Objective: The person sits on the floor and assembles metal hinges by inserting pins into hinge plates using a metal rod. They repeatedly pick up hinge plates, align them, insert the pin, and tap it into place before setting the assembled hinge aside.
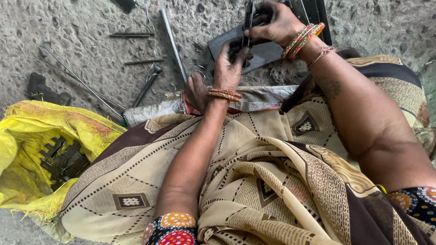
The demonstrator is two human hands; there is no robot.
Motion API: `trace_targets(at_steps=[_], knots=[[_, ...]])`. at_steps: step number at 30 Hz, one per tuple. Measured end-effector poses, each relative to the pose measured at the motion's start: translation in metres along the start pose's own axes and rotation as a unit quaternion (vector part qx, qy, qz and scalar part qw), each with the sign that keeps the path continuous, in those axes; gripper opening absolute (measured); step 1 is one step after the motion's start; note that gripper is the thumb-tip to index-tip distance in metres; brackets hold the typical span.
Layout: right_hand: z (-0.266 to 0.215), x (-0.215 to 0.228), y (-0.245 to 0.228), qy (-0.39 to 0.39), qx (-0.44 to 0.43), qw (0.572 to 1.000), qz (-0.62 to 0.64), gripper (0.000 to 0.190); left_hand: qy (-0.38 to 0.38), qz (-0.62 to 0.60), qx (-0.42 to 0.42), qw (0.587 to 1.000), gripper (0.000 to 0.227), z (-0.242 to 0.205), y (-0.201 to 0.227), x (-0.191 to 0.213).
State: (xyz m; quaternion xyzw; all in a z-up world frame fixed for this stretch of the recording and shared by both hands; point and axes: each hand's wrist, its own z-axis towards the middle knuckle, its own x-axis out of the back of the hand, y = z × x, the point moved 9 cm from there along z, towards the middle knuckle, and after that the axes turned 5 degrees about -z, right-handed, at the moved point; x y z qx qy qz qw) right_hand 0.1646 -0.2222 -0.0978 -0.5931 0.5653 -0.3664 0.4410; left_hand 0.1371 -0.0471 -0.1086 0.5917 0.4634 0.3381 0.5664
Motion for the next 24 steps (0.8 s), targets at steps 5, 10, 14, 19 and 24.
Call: trace_targets(at_steps=[5, 10, 14, 19, 24], knots=[[-0.007, 0.002, -0.005, 0.017, 0.021, 0.998, -0.058, 0.031, 0.080, 0.122, -0.038, 0.989, 0.034, -0.001, -0.012, 0.021], [-0.006, 0.003, -0.001, -0.009, 0.017, 1.000, -0.010, 0.019, 0.083, 0.085, 0.024, 0.993, 0.034, 0.005, -0.041, 0.039], [-0.001, 0.009, 0.006, -0.049, 0.033, 0.997, -0.044, 0.020, 0.021, -0.159, 0.125, 0.979, 0.035, 0.005, -0.065, 0.029], [0.011, 0.044, 0.026, 0.013, -0.018, 0.986, -0.163, 0.046, 0.001, 0.029, 0.184, 0.983, 0.033, -0.004, -0.085, 0.017], [-0.004, 0.108, 0.014, 0.118, 0.024, 0.900, -0.418, 0.057, -0.002, 0.045, 0.175, 0.984, 0.025, 0.007, -0.100, 0.007]])
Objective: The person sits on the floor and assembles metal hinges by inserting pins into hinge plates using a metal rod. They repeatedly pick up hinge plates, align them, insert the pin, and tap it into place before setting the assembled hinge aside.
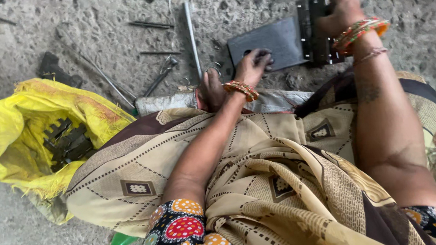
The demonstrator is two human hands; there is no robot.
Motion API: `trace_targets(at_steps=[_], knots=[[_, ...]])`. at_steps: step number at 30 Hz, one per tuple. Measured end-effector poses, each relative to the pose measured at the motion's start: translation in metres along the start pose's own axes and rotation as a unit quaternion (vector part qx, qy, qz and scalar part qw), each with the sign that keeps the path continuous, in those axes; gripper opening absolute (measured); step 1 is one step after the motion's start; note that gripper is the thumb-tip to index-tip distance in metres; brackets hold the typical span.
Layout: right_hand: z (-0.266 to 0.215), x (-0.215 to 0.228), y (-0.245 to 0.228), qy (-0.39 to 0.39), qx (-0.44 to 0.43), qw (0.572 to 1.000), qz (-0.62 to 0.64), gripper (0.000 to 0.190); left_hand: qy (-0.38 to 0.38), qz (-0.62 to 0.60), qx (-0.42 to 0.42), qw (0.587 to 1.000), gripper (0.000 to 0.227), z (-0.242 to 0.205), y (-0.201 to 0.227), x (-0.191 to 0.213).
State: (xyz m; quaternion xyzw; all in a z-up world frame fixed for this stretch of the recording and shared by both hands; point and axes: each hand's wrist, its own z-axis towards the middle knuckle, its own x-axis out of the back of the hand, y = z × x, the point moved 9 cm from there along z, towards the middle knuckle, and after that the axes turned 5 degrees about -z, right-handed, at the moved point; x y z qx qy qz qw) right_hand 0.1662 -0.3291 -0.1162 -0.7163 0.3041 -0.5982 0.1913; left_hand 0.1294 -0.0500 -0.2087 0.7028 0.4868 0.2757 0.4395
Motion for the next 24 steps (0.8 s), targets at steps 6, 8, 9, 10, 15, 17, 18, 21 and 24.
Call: trace_targets(at_steps=[6, 8, 9, 10, 15, 17, 18, 21, 24], knots=[[0.004, 0.007, 0.042, 0.007, -0.037, 0.995, -0.090, 0.050, 0.102, 0.125, -0.052, 0.986, 0.019, 0.024, 0.019, 0.062], [0.005, 0.008, 0.059, 0.024, -0.079, 0.995, -0.048, 0.046, 0.146, 0.156, -0.063, 0.975, 0.015, 0.033, 0.031, 0.094], [0.005, 0.007, 0.066, 0.032, -0.102, 0.994, -0.026, 0.044, 0.166, 0.171, -0.068, 0.969, 0.013, 0.039, 0.038, 0.111], [0.004, 0.009, 0.068, 0.047, -0.091, 0.994, -0.035, 0.043, 0.189, 0.155, -0.086, 0.966, 0.012, 0.046, 0.046, 0.127], [0.003, 0.028, 0.069, 0.130, -0.061, 0.988, -0.048, 0.041, 0.251, 0.174, -0.107, 0.946, 0.009, 0.073, 0.071, 0.191], [0.002, 0.031, 0.061, 0.149, -0.040, 0.986, -0.068, 0.040, 0.256, 0.212, -0.126, 0.935, 0.008, 0.083, 0.080, 0.194], [0.002, 0.032, 0.056, 0.158, -0.029, 0.984, -0.078, 0.039, 0.259, 0.247, -0.153, 0.921, 0.007, 0.087, 0.088, 0.190], [-0.003, 0.035, 0.045, 0.179, -0.034, 0.983, 0.020, 0.044, 0.248, 0.287, -0.245, 0.892, 0.010, 0.103, 0.111, 0.166], [-0.007, 0.044, 0.024, 0.197, -0.008, 0.980, 0.024, 0.045, 0.259, 0.285, -0.275, 0.881, 0.012, 0.138, 0.129, 0.144]])
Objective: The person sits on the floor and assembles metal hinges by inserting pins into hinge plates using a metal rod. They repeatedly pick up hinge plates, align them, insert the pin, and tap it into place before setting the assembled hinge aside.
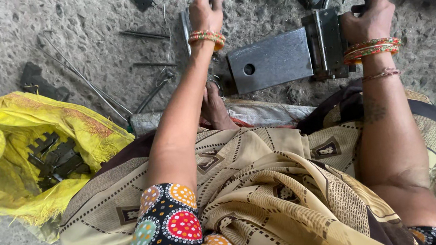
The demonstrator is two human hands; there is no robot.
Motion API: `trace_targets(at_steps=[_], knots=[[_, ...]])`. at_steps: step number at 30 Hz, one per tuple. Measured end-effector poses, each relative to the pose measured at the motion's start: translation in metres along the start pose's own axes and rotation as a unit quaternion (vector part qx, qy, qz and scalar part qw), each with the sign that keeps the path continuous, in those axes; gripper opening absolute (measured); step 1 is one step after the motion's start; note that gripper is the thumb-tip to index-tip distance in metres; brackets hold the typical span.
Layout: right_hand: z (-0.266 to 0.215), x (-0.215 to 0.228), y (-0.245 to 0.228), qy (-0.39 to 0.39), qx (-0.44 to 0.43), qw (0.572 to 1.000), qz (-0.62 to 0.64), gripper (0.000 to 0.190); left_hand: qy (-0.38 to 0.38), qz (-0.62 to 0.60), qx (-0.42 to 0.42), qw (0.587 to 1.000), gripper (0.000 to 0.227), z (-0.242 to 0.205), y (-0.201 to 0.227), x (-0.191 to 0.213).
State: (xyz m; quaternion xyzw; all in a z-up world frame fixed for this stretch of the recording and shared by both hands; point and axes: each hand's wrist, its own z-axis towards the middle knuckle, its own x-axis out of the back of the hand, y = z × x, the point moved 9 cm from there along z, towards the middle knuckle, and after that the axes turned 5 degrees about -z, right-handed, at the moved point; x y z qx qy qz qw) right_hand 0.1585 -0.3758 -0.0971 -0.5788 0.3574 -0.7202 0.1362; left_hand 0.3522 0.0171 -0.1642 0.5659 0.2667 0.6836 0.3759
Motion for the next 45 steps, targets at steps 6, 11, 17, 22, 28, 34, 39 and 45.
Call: trace_targets(at_steps=[6, 11, 17, 22, 28, 34, 39, 45], knots=[[-0.003, -0.003, -0.016, -0.025, -0.036, 0.999, 0.024, 0.042, 0.040, 0.113, 0.120, 0.985, 0.015, 0.059, -0.011, -0.047], [-0.002, -0.008, -0.019, -0.020, -0.017, 0.999, 0.023, 0.039, 0.033, 0.161, 0.182, 0.969, 0.017, 0.069, -0.013, -0.056], [0.000, -0.013, -0.020, -0.042, -0.054, 0.997, 0.026, 0.038, -0.016, 0.079, 0.236, 0.968, 0.021, 0.073, -0.028, -0.036], [0.000, -0.004, -0.042, -0.038, -0.036, 0.998, 0.038, 0.037, -0.070, -0.114, 0.327, 0.936, 0.024, 0.063, -0.048, -0.018], [0.001, -0.022, -0.053, -0.086, -0.059, 0.990, 0.095, 0.037, -0.113, -0.274, 0.417, 0.859, 0.020, -0.047, -0.056, 0.017], [-0.014, -0.053, -0.085, -0.174, -0.026, 0.966, 0.188, 0.036, -0.055, -0.439, 0.322, 0.837, 0.017, -0.081, 0.050, 0.071], [-0.027, -0.065, -0.095, -0.230, -0.015, 0.963, 0.136, 0.037, 0.112, -0.342, -0.039, 0.932, 0.022, -0.079, 0.187, 0.162], [-0.030, -0.071, -0.103, -0.213, 0.065, 0.967, 0.121, 0.037, 0.184, -0.261, -0.078, 0.944, 0.042, -0.130, 0.216, 0.162]])
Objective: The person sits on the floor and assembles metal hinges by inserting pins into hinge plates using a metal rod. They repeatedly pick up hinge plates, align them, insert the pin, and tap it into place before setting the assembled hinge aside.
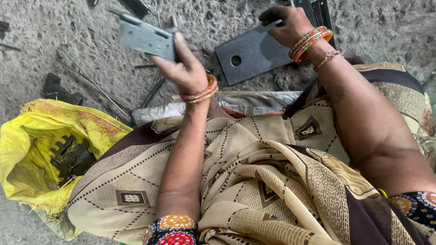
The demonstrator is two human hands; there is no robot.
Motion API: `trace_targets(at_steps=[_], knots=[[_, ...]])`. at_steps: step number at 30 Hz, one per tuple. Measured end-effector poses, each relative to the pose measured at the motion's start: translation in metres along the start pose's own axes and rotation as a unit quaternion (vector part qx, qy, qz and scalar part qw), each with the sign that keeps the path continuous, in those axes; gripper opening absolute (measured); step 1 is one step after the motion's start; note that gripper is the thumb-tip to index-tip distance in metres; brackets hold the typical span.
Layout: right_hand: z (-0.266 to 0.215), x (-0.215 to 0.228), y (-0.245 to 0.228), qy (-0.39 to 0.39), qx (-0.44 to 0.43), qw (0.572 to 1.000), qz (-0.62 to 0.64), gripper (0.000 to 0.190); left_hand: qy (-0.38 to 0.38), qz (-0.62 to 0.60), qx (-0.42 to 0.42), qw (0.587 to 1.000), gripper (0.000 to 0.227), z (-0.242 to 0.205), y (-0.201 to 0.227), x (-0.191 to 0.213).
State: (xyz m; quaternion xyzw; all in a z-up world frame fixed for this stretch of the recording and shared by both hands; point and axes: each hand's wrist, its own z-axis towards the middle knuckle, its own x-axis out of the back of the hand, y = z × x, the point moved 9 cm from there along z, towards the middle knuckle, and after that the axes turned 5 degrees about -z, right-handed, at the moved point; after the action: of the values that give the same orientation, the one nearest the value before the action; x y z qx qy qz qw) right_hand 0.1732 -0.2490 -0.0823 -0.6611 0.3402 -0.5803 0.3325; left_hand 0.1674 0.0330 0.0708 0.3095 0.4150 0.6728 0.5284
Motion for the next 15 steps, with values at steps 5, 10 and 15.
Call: trace_targets(at_steps=[5, 10, 15], knots=[[-0.003, -0.030, 0.003, -0.089, -0.044, 0.995, 0.004, 0.036, -0.319, 0.435, 0.262, 0.800, 0.024, -0.095, -0.124, -0.021], [-0.016, -0.045, 0.004, -0.151, -0.136, 0.979, 0.010, 0.034, -0.325, 0.394, 0.171, 0.843, 0.028, -0.121, -0.159, -0.025], [-0.024, -0.057, 0.002, -0.184, -0.252, 0.926, 0.213, 0.052, -0.316, 0.335, 0.077, 0.884, 0.029, -0.126, -0.125, -0.049]])
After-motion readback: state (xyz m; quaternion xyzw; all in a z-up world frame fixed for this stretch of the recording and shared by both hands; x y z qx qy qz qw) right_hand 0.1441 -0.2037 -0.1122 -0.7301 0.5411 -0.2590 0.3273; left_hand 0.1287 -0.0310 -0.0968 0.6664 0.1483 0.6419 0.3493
